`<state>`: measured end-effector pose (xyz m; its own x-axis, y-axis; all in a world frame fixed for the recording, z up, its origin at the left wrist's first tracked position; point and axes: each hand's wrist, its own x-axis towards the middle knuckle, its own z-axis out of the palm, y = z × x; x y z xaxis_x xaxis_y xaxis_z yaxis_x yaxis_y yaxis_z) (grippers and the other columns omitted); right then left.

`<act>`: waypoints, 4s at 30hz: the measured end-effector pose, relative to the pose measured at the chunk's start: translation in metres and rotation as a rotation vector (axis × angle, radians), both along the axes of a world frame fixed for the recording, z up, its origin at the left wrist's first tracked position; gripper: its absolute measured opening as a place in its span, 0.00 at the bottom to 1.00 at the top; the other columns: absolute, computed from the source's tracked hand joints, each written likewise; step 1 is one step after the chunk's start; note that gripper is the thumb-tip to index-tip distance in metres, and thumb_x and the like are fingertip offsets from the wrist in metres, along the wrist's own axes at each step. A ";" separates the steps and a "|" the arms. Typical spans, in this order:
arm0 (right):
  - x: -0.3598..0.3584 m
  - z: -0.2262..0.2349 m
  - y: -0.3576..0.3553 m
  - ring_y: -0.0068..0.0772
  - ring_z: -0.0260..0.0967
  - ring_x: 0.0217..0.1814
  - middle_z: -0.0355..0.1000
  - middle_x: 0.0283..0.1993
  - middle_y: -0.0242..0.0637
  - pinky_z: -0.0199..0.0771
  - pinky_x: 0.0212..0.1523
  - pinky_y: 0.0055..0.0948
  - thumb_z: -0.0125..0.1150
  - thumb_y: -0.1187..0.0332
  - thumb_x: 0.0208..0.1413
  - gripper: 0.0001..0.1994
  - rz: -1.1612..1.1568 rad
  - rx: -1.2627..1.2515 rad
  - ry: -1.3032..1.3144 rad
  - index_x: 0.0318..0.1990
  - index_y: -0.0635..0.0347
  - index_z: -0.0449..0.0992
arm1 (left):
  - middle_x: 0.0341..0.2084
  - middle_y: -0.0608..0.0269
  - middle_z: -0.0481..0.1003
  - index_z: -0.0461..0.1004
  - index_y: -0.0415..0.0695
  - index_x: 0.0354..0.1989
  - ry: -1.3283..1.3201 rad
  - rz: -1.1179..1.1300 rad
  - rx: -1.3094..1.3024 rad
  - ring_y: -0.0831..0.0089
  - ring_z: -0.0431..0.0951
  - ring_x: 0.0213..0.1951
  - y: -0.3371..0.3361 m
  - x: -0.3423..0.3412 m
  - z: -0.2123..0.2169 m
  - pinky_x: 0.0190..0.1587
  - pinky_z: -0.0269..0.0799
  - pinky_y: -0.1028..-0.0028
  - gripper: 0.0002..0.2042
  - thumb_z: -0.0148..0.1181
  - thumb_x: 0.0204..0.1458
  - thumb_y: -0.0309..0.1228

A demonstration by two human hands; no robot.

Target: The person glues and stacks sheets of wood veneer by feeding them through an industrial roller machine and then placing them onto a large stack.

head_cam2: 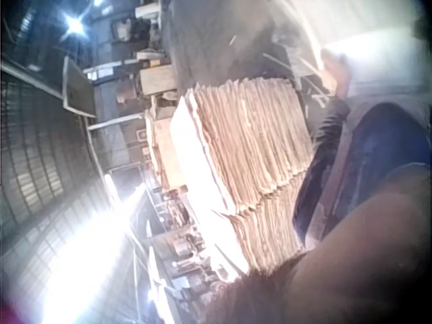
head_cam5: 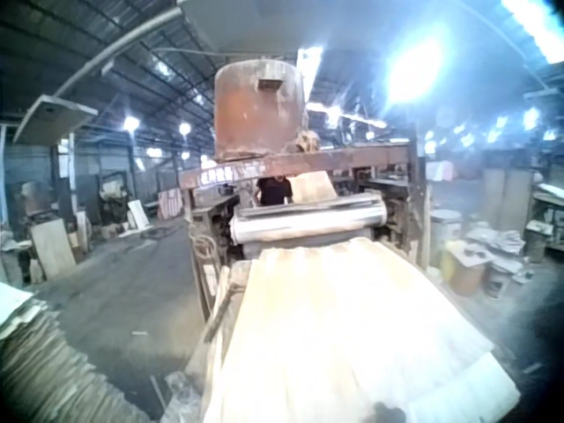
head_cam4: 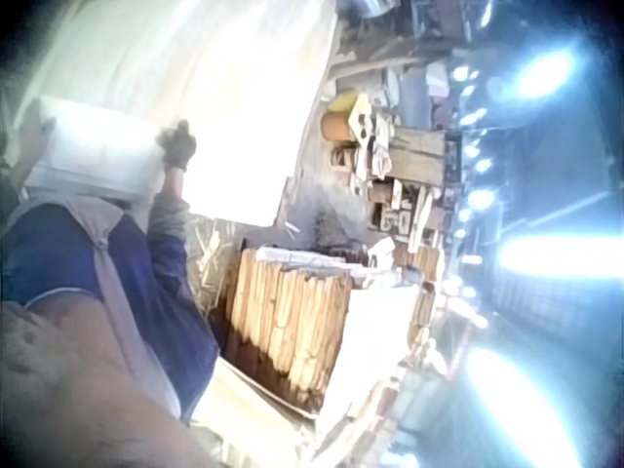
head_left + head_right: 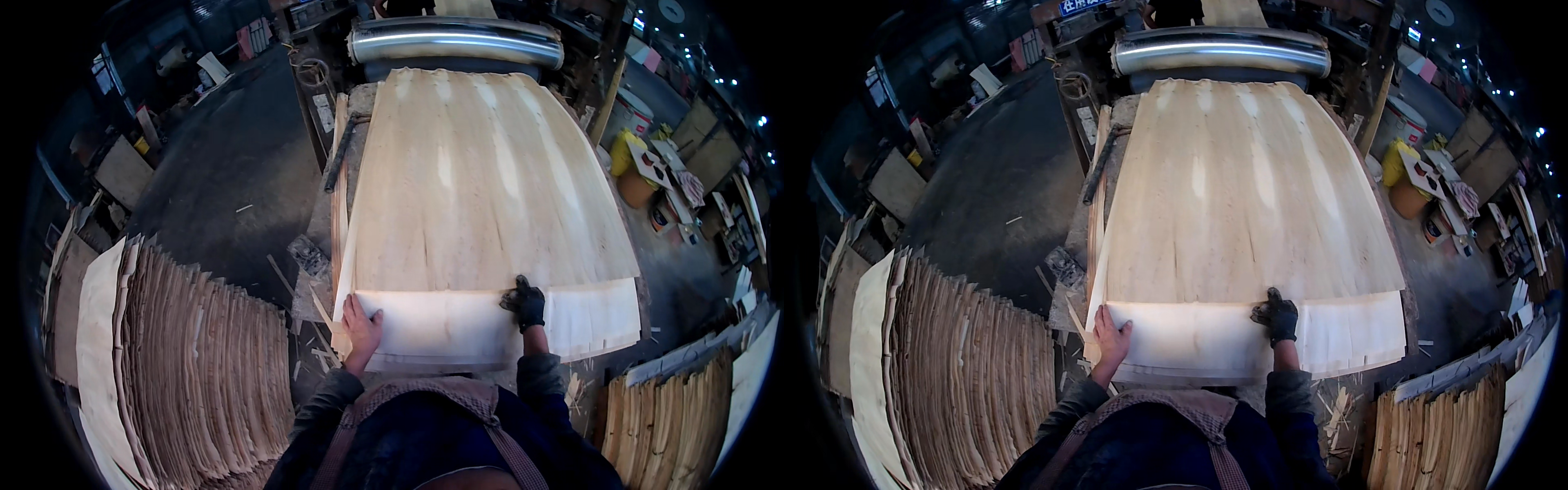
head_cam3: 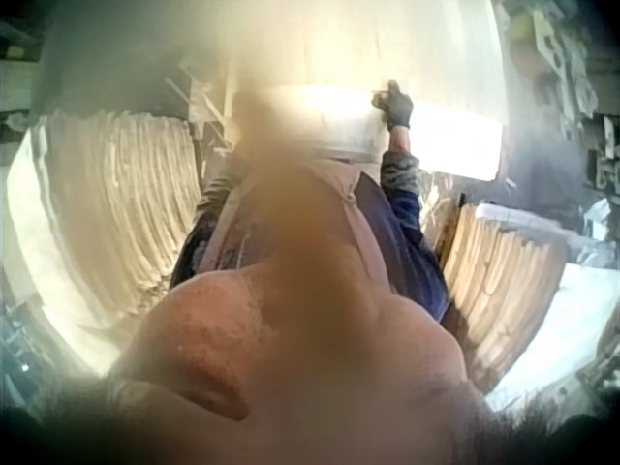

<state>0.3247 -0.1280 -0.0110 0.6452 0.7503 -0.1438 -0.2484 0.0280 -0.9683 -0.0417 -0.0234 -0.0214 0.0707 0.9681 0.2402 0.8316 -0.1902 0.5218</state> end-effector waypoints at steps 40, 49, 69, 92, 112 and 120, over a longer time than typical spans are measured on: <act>0.062 0.032 0.198 0.52 0.69 0.43 0.68 0.39 0.52 0.70 0.46 0.60 0.54 0.68 0.54 0.10 0.194 0.267 0.633 0.38 0.65 0.66 | 0.36 0.50 0.74 0.61 0.33 0.54 -0.961 0.091 -0.803 0.65 0.78 0.34 0.026 -0.046 0.076 0.38 0.76 0.69 0.24 0.56 0.46 0.17; 0.016 0.019 0.159 0.56 0.63 0.55 0.65 0.53 0.51 0.61 0.56 0.56 0.46 0.67 0.59 0.16 0.531 0.287 0.790 0.54 0.60 0.62 | 0.47 0.52 0.69 0.57 0.36 0.57 -1.186 -0.165 -0.963 0.62 0.73 0.46 0.009 -0.037 0.101 0.49 0.71 0.66 0.28 0.57 0.45 0.18; -0.062 0.043 -0.135 0.26 0.68 0.24 0.67 0.20 0.36 0.71 0.26 0.27 0.50 0.57 0.58 0.17 0.142 -0.167 0.034 0.32 0.66 0.69 | 0.43 0.56 0.73 0.64 0.35 0.54 -1.242 -0.337 -0.741 0.69 0.74 0.42 0.010 -0.049 0.152 0.47 0.69 0.73 0.25 0.53 0.41 0.18; 0.092 0.038 0.233 0.53 0.58 0.59 0.66 0.50 0.52 0.59 0.57 0.57 0.54 0.63 0.54 0.15 0.200 0.370 0.720 0.45 0.64 0.65 | 0.60 0.38 0.50 0.47 0.30 0.61 -0.083 -0.072 -0.318 0.49 0.51 0.62 -0.003 -0.028 0.017 0.63 0.48 0.65 0.37 0.60 0.46 0.33; -0.062 0.012 -0.129 0.43 0.72 0.41 0.72 0.40 0.46 0.74 0.42 0.41 0.48 0.55 0.58 0.17 0.566 -0.032 1.047 0.41 0.62 0.69 | 0.43 0.49 0.73 0.63 0.35 0.53 -1.127 -0.194 -0.642 0.62 0.75 0.43 0.008 -0.042 0.128 0.47 0.72 0.69 0.26 0.47 0.40 0.10; -0.041 0.035 -0.156 0.37 0.72 0.25 0.69 0.21 0.39 0.75 0.25 0.35 0.54 0.57 0.56 0.16 0.064 -0.254 0.617 0.35 0.65 0.70 | 0.43 0.48 0.74 0.64 0.35 0.54 -1.340 -0.203 -0.612 0.63 0.76 0.43 0.016 -0.053 0.148 0.47 0.73 0.69 0.28 0.45 0.38 0.09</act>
